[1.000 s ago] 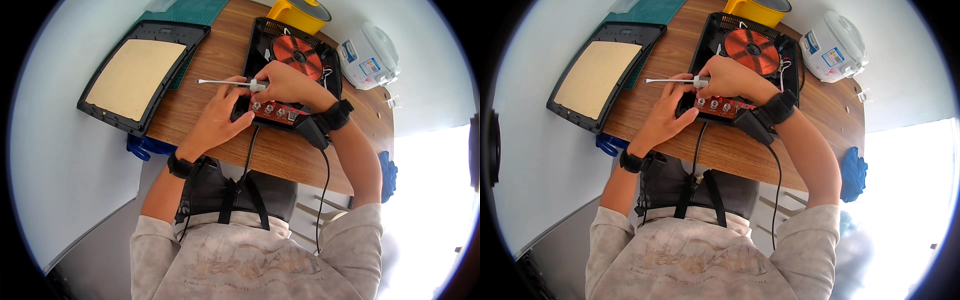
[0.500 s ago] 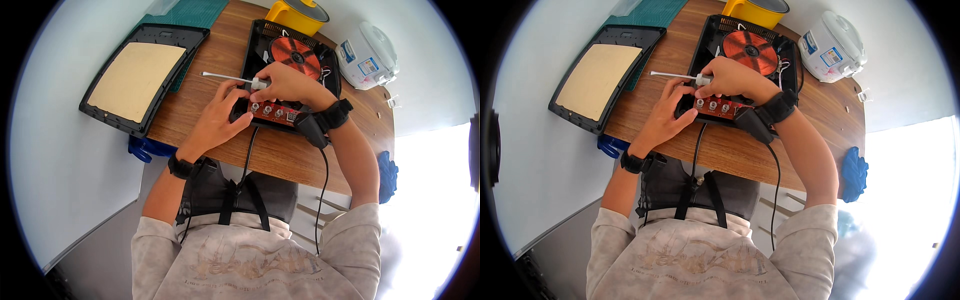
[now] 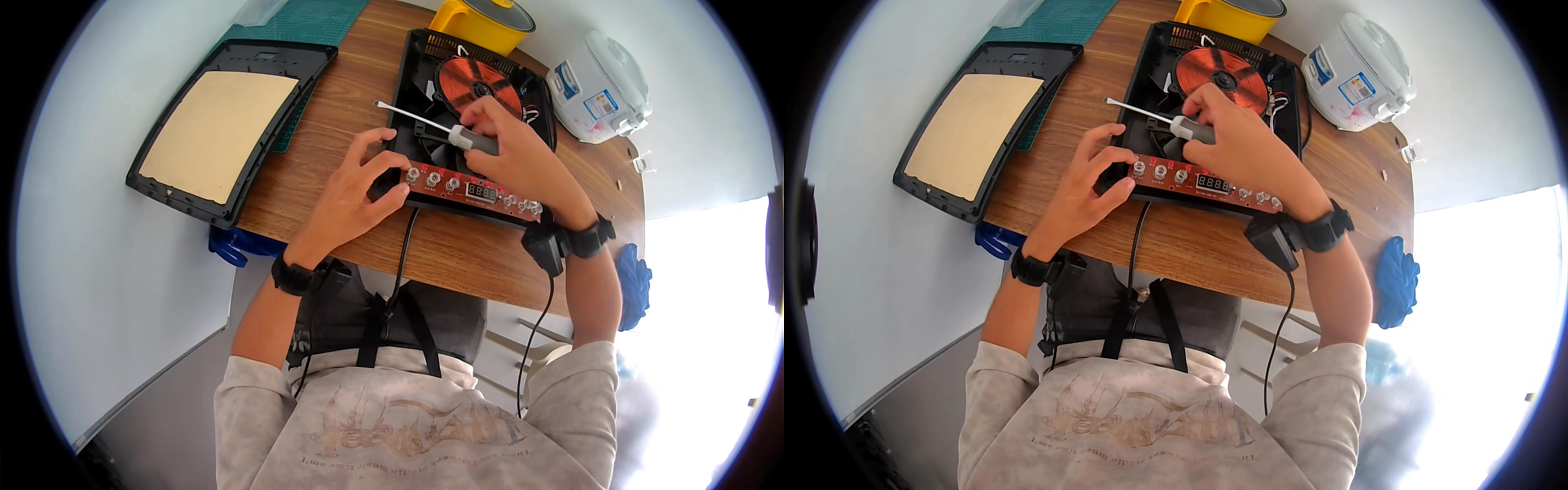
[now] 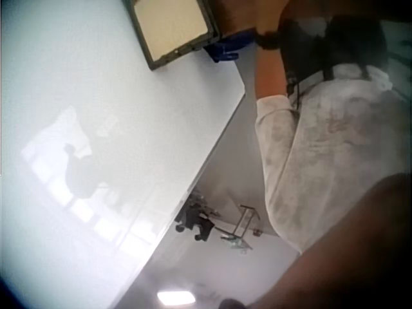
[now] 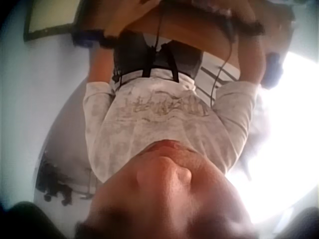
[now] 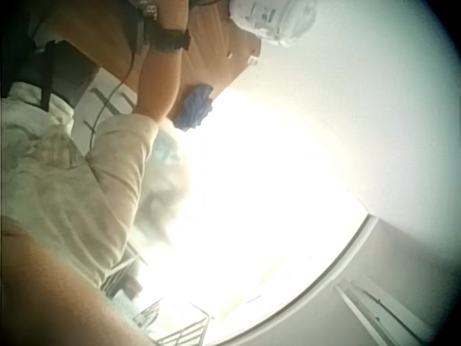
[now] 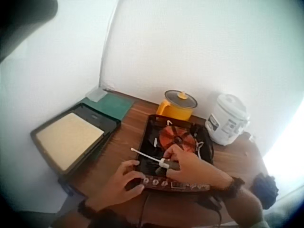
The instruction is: The person uses a screwdriver to tighten screws on the internal circuit board of an induction cooker. They then place the top cover onto the unit and secure it with additional screws.
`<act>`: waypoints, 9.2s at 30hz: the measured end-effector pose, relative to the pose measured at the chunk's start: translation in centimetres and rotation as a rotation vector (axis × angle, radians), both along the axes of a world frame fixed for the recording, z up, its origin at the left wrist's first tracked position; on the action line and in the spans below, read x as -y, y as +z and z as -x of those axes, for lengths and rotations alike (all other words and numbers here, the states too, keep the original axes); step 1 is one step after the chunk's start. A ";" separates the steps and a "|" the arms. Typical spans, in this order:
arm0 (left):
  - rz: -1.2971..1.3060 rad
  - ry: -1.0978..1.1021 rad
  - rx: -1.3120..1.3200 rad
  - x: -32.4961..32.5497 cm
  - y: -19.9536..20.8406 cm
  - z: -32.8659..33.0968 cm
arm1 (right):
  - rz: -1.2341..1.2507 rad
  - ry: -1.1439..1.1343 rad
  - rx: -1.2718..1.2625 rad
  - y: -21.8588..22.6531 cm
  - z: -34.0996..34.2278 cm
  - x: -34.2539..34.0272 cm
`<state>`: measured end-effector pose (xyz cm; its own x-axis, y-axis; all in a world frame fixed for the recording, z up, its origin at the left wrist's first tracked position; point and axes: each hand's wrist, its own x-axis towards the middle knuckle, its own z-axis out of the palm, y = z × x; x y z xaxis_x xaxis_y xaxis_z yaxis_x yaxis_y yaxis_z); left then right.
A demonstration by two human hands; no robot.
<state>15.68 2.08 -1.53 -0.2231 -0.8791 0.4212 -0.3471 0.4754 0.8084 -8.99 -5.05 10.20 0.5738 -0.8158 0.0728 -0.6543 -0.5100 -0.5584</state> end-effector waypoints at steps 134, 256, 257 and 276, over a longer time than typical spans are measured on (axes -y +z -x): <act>0.000 0.003 0.582 0.7 7.1 0.2 | 0.059 -0.251 0.600 -5.1 6.5 -2.8; 0.237 -0.010 0.511 2.3 5.1 -0.1 | -0.068 -0.285 0.568 -4.5 5.5 -3.6; 0.239 -0.010 0.511 2.3 5.1 -0.1 | -0.072 -0.288 0.565 -4.5 5.5 -3.6; -0.111 0.128 0.209 -0.1 3.9 -0.2 | -0.040 -0.307 0.520 -4.1 5.2 -4.0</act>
<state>15.85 2.17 2.38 -0.1791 -0.9441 0.2769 -0.5634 0.3291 0.7578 -14.17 -1.06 6.06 0.2087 -0.9464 0.2465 -0.4045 -0.3130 -0.8593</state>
